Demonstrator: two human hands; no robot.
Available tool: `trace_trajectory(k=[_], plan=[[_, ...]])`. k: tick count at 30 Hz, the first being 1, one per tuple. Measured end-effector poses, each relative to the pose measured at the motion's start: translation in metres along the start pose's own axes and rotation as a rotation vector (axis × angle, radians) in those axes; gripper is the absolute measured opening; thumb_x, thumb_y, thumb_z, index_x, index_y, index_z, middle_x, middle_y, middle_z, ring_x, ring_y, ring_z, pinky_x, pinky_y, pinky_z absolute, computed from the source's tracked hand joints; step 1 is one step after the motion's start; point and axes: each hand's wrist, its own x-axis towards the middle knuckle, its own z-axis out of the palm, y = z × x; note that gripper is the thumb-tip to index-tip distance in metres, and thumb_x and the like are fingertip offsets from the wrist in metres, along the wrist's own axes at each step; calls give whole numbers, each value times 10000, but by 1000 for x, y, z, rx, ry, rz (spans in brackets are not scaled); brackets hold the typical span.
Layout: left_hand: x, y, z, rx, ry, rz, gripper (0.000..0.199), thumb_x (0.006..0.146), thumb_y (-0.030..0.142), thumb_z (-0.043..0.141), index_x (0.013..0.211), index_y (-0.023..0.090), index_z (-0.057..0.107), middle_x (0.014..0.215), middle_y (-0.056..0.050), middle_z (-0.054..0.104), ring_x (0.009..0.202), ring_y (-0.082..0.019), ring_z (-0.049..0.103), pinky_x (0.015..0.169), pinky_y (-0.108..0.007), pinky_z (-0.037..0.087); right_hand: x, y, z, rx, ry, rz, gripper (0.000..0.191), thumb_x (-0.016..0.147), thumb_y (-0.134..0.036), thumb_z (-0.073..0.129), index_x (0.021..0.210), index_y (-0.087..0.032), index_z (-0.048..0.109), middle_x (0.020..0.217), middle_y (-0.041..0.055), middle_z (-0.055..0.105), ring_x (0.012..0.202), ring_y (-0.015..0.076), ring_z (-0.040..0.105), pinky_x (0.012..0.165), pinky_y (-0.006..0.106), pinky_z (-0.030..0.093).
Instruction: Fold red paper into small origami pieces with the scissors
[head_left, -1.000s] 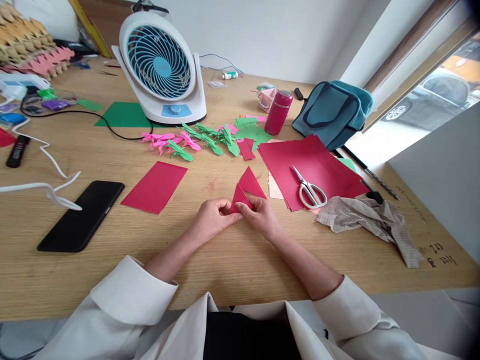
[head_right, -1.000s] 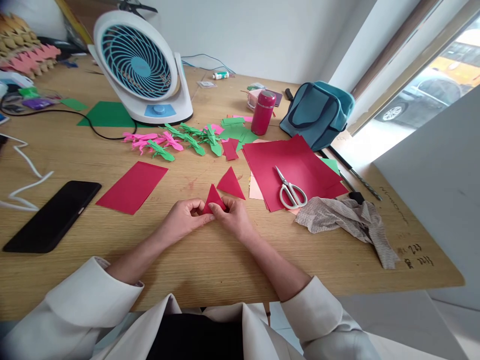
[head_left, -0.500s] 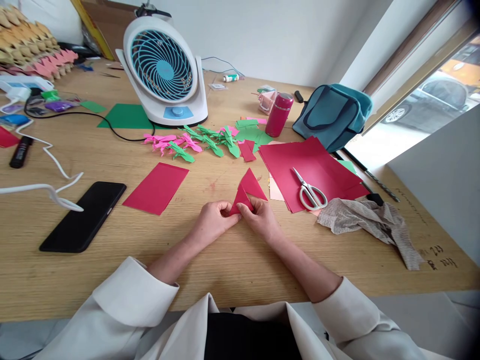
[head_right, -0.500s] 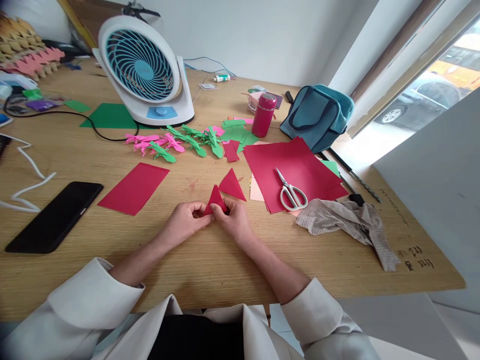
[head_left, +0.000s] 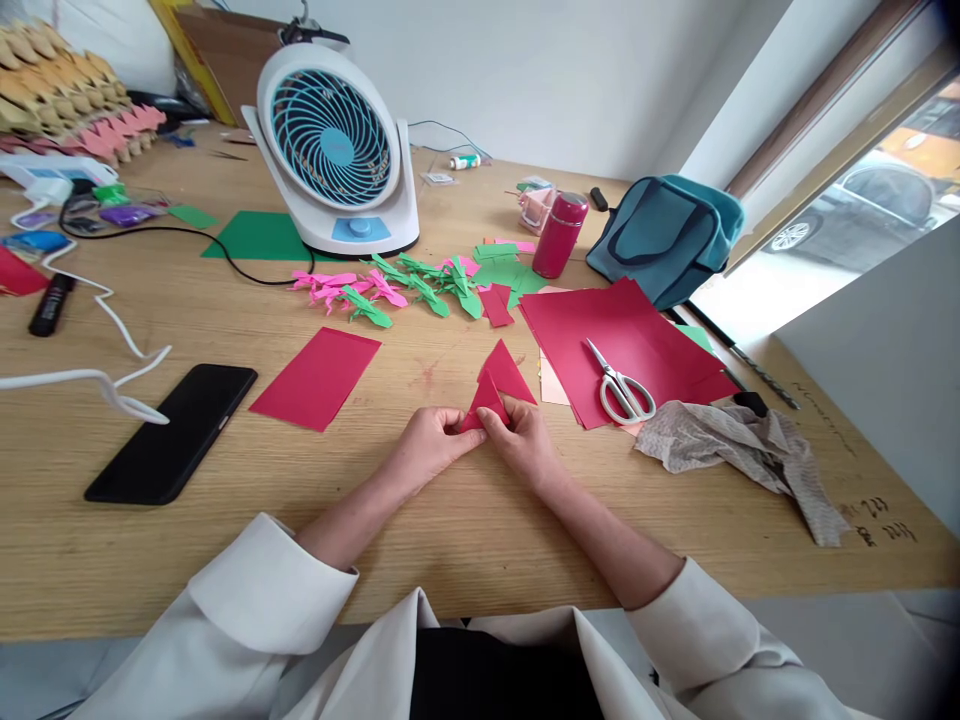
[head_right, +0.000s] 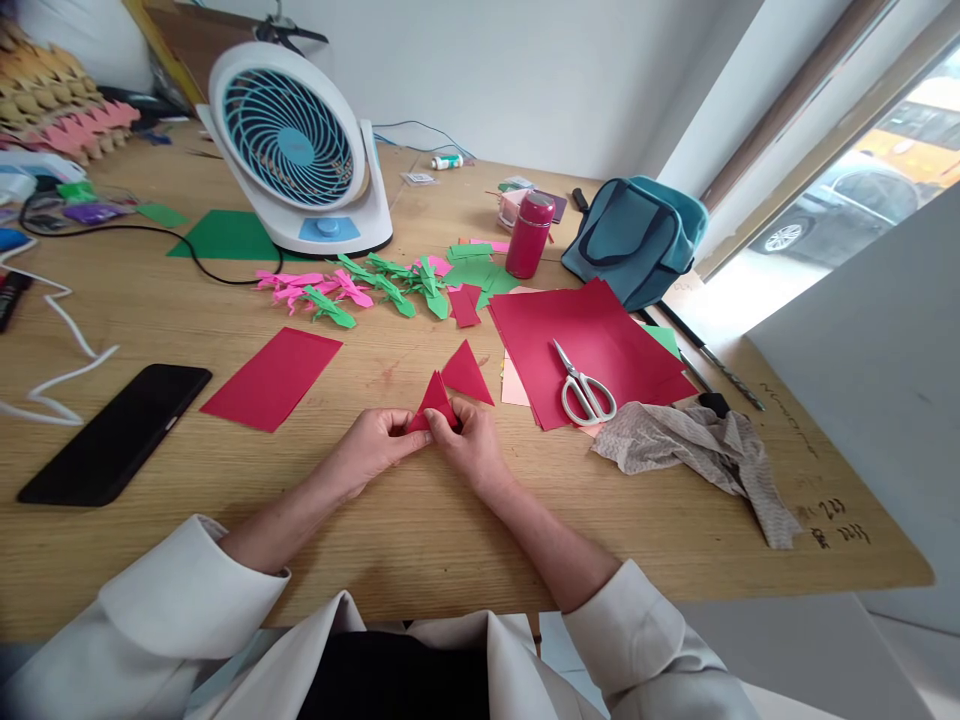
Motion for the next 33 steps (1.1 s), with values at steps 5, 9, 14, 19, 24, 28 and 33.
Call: trace_trajectory(k=[5, 9, 14, 19, 24, 28, 33], plan=[[-1, 1, 2, 16, 16, 47, 393, 700, 493, 668, 576, 164, 491, 546, 60, 390, 526, -78, 324, 493, -217, 236, 0, 3, 0, 4, -11, -5, 343, 852, -417, 543, 627, -205, 395, 597, -52, 335, 560, 97, 301, 516, 254, 256], [-3, 6, 2, 37, 18, 57, 383, 714, 477, 638, 564, 172, 460, 541, 63, 378, 530, -78, 318, 498, -217, 240, -1, 4, 0, 16, -19, -2, 335, 860, -425, 541, 642, -200, 420, 612, -46, 353, 570, 101, 307, 530, 255, 270], [-2, 4, 1, 30, 23, 31, 352, 705, 461, 641, 573, 167, 500, 526, 66, 388, 506, -74, 319, 486, -218, 236, 2, 8, 0, 93, -4, 20, 377, 847, -481, 555, 635, -205, 411, 603, -48, 368, 556, 98, 311, 515, 249, 264], [0, 3, -1, -73, 8, -54, 294, 688, 442, 647, 682, 148, 643, 643, 5, 605, 542, -95, 448, 482, -216, 302, 5, 12, -2, 130, 54, 77, 414, 827, -522, 577, 627, -211, 390, 568, -58, 365, 532, 91, 297, 495, 247, 243], [-1, 9, -7, -162, -61, -86, 331, 672, 464, 684, 709, 135, 682, 746, -44, 676, 608, -104, 503, 521, -212, 368, 5, 8, -4, 140, 54, 80, 410, 827, -519, 586, 624, -207, 413, 561, -56, 397, 521, 91, 328, 500, 250, 259], [-1, 11, -12, -172, -110, -131, 369, 664, 481, 704, 751, 123, 708, 757, -60, 683, 588, -89, 463, 517, -205, 370, 5, 8, -4, 137, 56, 83, 406, 841, -518, 580, 630, -203, 434, 559, -53, 428, 516, 92, 342, 497, 250, 267], [0, 10, -14, -132, -114, -114, 399, 663, 506, 706, 767, 120, 720, 787, -83, 698, 598, -98, 474, 498, -200, 371, 5, 10, -4, 125, 63, 72, 412, 844, -517, 585, 624, -203, 433, 554, -56, 428, 514, 91, 342, 494, 250, 269]])
